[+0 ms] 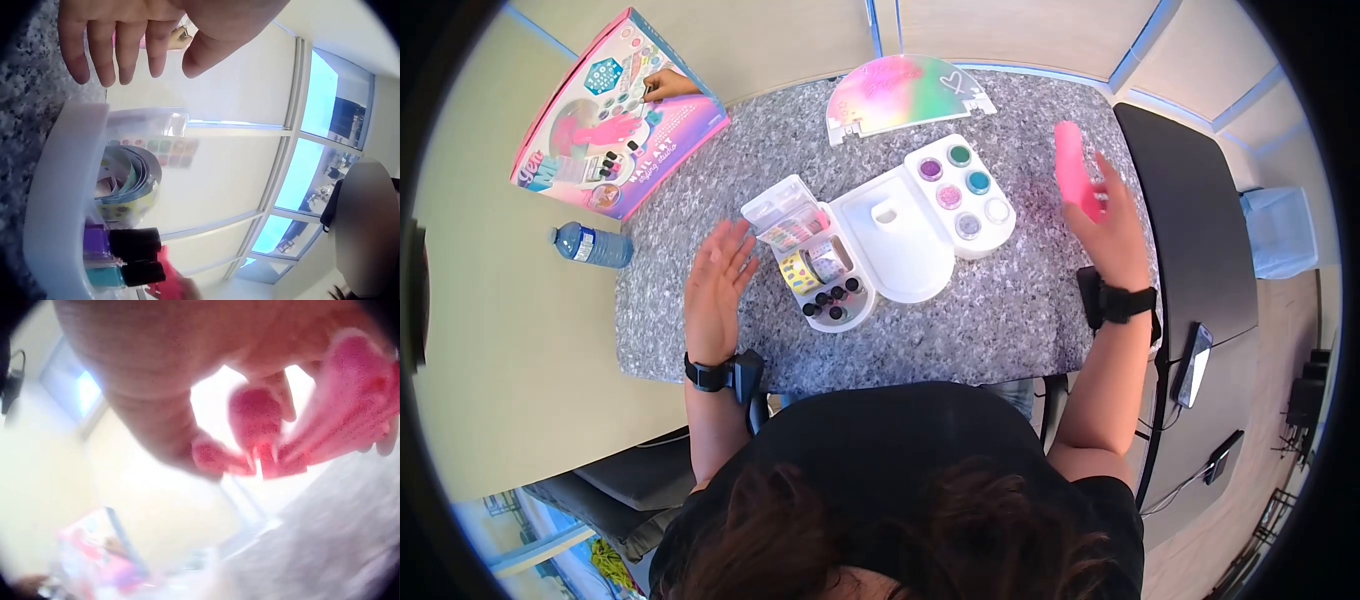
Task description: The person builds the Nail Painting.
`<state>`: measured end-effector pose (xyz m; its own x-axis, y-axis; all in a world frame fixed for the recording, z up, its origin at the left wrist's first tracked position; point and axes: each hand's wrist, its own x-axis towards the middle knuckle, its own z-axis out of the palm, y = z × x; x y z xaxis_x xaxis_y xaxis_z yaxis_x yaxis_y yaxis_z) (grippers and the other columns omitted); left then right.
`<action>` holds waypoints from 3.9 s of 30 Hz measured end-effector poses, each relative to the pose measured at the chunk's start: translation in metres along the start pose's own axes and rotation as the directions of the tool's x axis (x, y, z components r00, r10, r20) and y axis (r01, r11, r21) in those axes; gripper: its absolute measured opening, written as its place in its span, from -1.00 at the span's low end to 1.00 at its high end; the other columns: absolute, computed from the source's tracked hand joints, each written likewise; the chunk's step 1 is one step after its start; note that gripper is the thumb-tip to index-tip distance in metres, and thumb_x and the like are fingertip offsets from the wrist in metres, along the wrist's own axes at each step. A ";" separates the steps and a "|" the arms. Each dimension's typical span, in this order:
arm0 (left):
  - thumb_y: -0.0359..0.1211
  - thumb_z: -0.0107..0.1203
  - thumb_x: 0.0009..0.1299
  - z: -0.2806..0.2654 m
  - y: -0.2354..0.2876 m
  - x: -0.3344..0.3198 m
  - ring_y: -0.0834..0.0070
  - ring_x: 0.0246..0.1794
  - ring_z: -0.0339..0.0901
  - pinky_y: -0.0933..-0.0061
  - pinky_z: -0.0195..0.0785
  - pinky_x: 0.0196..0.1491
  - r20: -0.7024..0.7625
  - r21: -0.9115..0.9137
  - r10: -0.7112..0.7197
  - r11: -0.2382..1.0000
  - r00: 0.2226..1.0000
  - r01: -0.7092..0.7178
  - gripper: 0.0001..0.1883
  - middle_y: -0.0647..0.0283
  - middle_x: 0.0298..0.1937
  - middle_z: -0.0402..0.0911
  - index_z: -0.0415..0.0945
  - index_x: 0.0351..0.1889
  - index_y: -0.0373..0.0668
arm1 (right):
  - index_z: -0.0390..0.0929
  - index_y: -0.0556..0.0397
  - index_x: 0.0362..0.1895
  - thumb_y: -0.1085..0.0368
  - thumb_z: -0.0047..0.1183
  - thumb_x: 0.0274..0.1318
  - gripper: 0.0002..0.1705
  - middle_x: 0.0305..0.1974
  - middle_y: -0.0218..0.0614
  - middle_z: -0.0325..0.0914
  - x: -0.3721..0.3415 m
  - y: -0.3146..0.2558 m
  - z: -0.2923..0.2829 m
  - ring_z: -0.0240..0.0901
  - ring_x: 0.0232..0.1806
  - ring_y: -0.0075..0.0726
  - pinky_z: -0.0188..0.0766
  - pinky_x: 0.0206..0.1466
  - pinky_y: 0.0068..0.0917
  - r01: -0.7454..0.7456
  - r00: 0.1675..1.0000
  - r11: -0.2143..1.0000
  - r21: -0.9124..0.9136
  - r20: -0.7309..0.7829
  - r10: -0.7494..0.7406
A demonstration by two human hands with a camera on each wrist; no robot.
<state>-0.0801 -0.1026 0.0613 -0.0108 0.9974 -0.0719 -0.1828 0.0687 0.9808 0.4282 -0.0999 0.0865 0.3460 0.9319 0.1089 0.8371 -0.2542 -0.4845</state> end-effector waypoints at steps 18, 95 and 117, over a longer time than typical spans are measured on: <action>-0.22 -0.14 0.84 0.013 -0.005 -0.019 0.02 0.71 0.31 -0.01 0.19 0.71 0.083 -0.100 -0.029 0.994 0.996 0.038 -0.42 -0.15 0.69 0.33 0.22 0.66 -0.44 | 0.46 0.02 0.57 0.12 0.30 0.20 -0.16 0.39 0.14 0.50 -0.083 -0.167 0.079 0.47 0.28 0.40 0.51 0.37 0.13 0.648 0.758 0.757 -0.079 -0.027 -0.651; -0.53 0.10 0.67 0.036 -0.023 0.197 0.54 0.07 0.74 0.43 0.66 0.15 0.329 0.315 -0.018 0.945 0.944 -0.092 -0.74 0.28 0.10 0.81 0.70 0.22 -0.28 | 0.76 0.02 0.13 0.20 0.23 0.59 -0.77 -0.13 -0.61 0.73 0.139 -0.025 0.092 0.60 -0.13 -0.69 0.56 -0.01 -0.56 0.023 0.861 0.678 0.734 0.330 -0.387; -0.50 0.23 0.53 0.056 0.011 0.189 -0.02 -0.02 0.77 0.14 0.57 0.01 0.466 0.699 0.214 0.505 0.859 -0.505 -0.80 -0.04 -0.10 0.76 0.50 0.06 -0.19 | 0.67 -0.03 0.05 0.22 0.16 0.64 -0.86 -0.15 -0.61 0.68 0.108 -0.047 0.074 0.58 -0.11 -0.68 0.57 -0.03 -0.52 -0.004 0.882 0.739 0.673 0.350 -0.314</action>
<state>-0.0289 0.0884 0.0683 0.4098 0.8820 0.2325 0.6006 -0.4528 0.6590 0.3952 0.0321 0.0572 -0.1060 0.9928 -0.0556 0.3323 -0.0173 -0.9430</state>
